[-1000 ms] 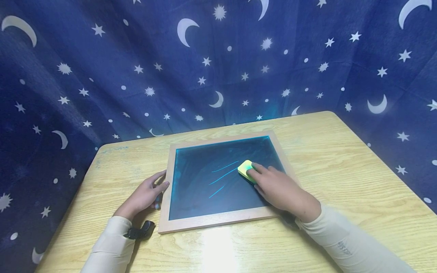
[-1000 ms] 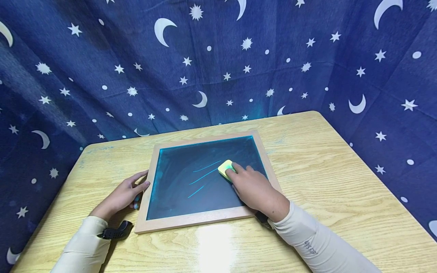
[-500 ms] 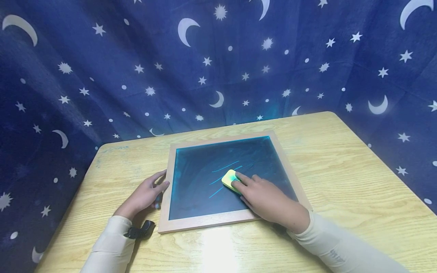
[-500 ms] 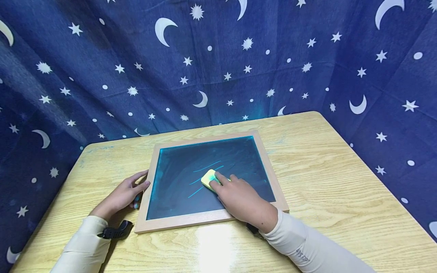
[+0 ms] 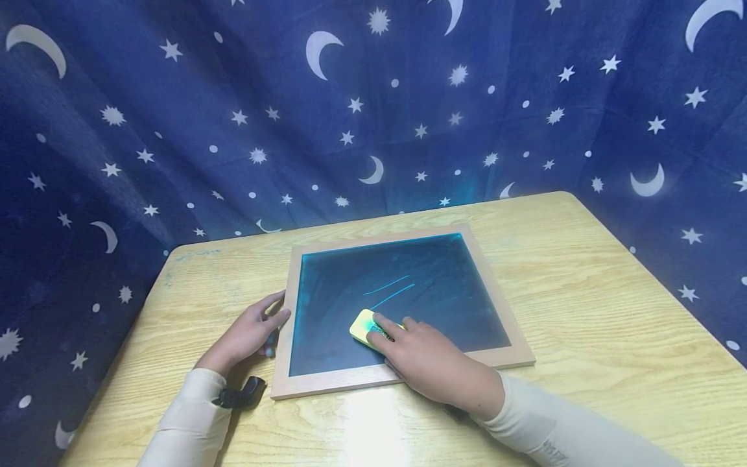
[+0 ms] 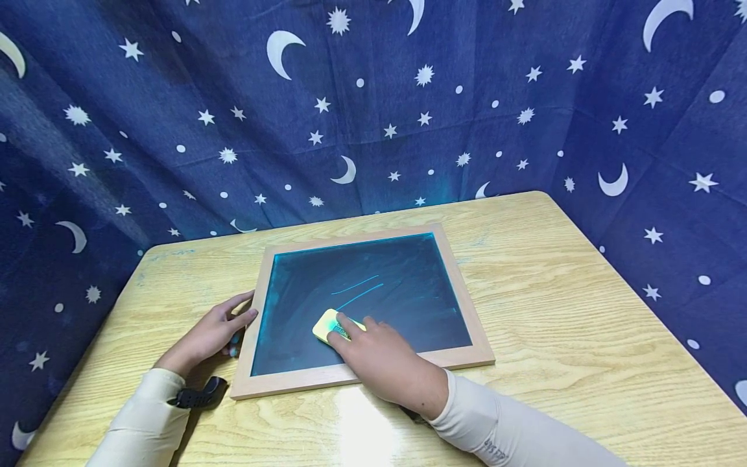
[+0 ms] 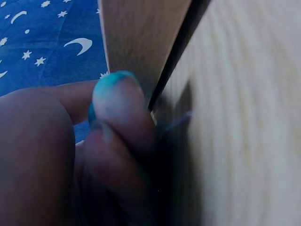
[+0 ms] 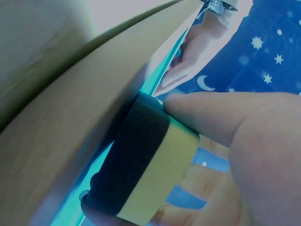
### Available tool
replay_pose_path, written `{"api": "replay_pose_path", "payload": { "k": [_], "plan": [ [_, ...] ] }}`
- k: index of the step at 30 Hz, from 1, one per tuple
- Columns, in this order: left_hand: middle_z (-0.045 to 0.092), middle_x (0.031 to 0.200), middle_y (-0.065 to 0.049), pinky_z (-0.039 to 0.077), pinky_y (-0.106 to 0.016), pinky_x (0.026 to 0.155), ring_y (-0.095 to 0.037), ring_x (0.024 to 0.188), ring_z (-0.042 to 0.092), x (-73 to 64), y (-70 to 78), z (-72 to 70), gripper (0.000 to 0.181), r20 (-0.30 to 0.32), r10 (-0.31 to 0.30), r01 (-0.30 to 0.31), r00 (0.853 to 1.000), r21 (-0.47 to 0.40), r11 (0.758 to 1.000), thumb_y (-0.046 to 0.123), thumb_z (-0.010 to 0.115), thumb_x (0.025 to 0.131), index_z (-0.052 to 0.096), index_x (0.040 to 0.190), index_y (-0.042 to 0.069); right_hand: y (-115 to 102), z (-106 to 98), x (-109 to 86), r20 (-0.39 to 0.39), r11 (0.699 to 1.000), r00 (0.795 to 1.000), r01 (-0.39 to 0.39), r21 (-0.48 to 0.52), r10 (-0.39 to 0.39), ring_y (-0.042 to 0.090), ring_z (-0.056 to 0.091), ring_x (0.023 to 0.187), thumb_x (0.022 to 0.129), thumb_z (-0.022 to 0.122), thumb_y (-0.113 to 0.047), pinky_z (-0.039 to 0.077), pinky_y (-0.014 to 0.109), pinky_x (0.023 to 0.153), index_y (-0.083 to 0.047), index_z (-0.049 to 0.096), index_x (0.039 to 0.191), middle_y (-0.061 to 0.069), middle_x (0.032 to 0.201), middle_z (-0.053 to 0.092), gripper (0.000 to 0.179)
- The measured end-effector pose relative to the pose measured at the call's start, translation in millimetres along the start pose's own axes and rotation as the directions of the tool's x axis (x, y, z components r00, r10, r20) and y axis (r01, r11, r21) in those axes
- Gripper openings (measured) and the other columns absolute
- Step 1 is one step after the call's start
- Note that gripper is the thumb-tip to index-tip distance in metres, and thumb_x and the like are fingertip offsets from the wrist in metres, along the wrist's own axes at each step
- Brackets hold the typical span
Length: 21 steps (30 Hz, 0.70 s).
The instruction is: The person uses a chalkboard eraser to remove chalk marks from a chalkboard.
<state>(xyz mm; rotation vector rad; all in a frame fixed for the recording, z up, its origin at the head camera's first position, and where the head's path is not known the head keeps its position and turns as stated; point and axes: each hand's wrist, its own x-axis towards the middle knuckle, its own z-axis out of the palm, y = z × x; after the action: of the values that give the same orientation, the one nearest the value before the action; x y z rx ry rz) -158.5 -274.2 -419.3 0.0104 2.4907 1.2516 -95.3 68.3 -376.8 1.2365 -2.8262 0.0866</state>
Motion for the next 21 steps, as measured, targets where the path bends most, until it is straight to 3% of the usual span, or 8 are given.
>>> {"api": "replay_pose_path", "payload": {
  "k": [10,21],
  "plan": [
    [0.053,0.061,-0.002,0.051,-0.034,0.047,-0.015,0.045,0.048,0.5,-1.3,0.1,0.072,-0.001,0.005,-0.005,1.0,0.004,1.0,0.046,0.056,0.101,0.026,0.159,0.017,-16,-1,6.1,0.007,0.999,0.999,0.045,-0.014,-0.045,0.025,0.065,0.091,0.101,0.06,-0.015,0.056,0.036,0.071,-0.019,0.054,0.132,0.009,0.149,0.052,0.032],
    [0.051,0.06,-0.001,0.051,-0.033,0.047,-0.015,0.045,0.048,0.3,-0.7,0.3,0.072,-0.001,0.003,-0.003,1.0,0.005,1.0,0.045,0.056,0.102,0.025,0.159,0.015,-11,0,7.0,0.023,1.0,1.0,0.018,0.019,-0.018,0.028,0.066,0.099,0.101,0.057,-0.011,0.058,0.041,0.076,-0.022,0.054,0.133,0.008,0.15,0.051,0.033]
  ]
}}
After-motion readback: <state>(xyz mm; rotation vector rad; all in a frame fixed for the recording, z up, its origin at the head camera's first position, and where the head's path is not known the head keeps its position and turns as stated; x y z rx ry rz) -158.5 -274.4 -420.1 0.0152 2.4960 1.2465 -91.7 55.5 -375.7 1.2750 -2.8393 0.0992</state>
